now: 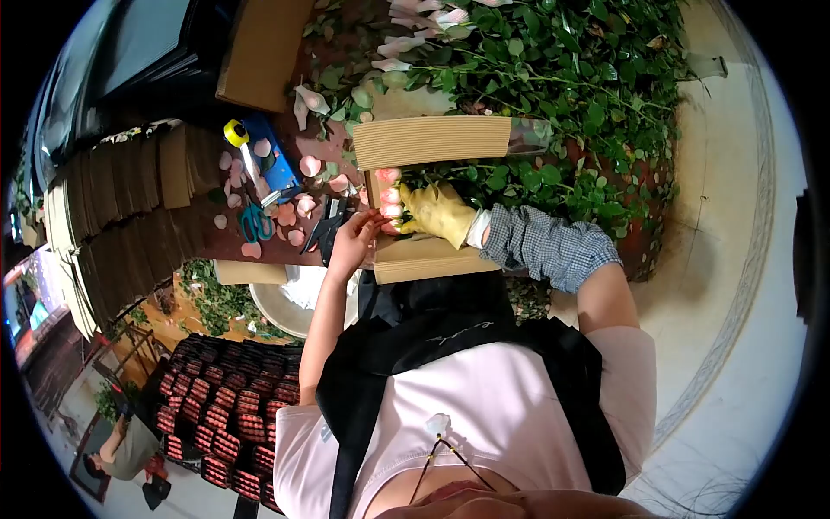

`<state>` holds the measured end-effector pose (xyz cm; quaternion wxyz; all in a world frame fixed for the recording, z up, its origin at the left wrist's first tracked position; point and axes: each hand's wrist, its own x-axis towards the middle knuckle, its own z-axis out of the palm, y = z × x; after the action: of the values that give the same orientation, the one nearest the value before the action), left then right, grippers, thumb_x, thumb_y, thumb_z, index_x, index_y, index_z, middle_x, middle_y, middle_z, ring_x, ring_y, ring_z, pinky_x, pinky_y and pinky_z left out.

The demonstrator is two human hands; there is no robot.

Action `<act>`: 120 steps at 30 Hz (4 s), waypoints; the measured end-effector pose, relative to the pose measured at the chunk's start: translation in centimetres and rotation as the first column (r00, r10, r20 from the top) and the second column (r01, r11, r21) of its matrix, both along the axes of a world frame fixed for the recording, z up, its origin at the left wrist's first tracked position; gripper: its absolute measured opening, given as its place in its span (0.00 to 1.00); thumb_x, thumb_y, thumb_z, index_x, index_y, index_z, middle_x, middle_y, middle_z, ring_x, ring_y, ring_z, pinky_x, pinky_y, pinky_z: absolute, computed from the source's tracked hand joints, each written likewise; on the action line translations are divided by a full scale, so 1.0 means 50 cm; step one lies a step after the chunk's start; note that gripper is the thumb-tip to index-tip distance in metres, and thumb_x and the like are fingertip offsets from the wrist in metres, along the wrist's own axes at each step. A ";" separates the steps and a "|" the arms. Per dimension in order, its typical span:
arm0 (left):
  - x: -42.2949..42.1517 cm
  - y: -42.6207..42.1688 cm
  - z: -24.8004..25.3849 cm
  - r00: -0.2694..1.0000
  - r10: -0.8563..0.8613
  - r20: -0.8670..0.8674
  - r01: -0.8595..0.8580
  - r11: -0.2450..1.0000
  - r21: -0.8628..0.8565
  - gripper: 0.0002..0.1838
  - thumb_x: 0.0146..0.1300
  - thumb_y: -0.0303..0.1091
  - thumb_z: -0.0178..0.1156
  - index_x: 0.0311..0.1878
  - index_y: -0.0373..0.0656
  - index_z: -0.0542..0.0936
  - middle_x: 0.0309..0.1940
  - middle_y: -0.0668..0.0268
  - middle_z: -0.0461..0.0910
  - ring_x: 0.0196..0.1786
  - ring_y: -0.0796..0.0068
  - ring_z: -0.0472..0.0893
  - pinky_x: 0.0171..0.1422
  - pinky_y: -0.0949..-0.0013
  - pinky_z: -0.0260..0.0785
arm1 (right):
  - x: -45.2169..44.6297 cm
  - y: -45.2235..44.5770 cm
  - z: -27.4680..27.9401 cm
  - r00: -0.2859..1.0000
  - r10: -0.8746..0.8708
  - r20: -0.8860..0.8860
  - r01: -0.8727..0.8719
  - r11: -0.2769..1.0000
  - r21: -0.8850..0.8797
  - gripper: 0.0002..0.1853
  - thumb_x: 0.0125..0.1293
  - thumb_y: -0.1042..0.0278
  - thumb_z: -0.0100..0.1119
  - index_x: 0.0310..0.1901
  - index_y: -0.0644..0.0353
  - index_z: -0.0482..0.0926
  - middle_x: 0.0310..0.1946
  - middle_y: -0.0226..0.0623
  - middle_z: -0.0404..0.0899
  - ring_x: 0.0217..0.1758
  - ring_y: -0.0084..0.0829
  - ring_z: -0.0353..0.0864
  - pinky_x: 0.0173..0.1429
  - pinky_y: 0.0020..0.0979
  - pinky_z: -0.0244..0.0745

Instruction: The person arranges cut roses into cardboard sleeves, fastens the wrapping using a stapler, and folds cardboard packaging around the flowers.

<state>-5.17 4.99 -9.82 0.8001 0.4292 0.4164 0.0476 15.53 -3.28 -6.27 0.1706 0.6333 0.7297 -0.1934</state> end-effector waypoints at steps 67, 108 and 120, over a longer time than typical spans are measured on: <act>0.024 0.054 0.065 0.994 0.071 -0.079 -0.022 0.862 0.507 0.15 0.76 0.34 0.50 0.43 0.32 0.80 0.26 0.65 0.82 0.29 0.79 0.80 0.33 0.72 0.71 | 0.013 0.040 0.030 0.993 -0.117 0.022 0.109 0.967 0.230 0.25 0.66 0.67 0.53 0.66 0.48 0.72 0.24 0.31 0.83 0.25 0.34 0.84 0.30 0.37 0.76; 0.100 0.016 -0.004 0.893 -0.379 -0.242 0.447 0.686 0.575 0.22 0.68 0.42 0.55 0.55 0.32 0.78 0.47 0.47 0.83 0.50 0.53 0.83 0.56 0.58 0.73 | 0.192 0.315 0.596 0.048 0.139 -0.989 0.998 0.021 0.052 0.08 0.76 0.67 0.52 0.41 0.59 0.80 0.26 0.25 0.76 0.27 0.17 0.72 0.30 0.26 0.71; 0.066 0.038 0.072 0.962 -0.274 -0.005 0.265 0.926 0.270 0.39 0.75 0.62 0.43 0.59 0.28 0.75 0.49 0.54 0.82 0.51 0.66 0.81 0.60 0.65 0.72 | 0.022 -0.007 0.099 0.961 0.275 -0.032 -0.232 0.863 0.448 0.11 0.60 0.63 0.56 0.41 0.55 0.82 0.22 0.29 0.83 0.25 0.30 0.83 0.25 0.36 0.76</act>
<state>-1.86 6.91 -6.24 0.7403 0.5856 0.3303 0.0001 16.62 -3.65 -1.33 0.0122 0.5438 0.8386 -0.0294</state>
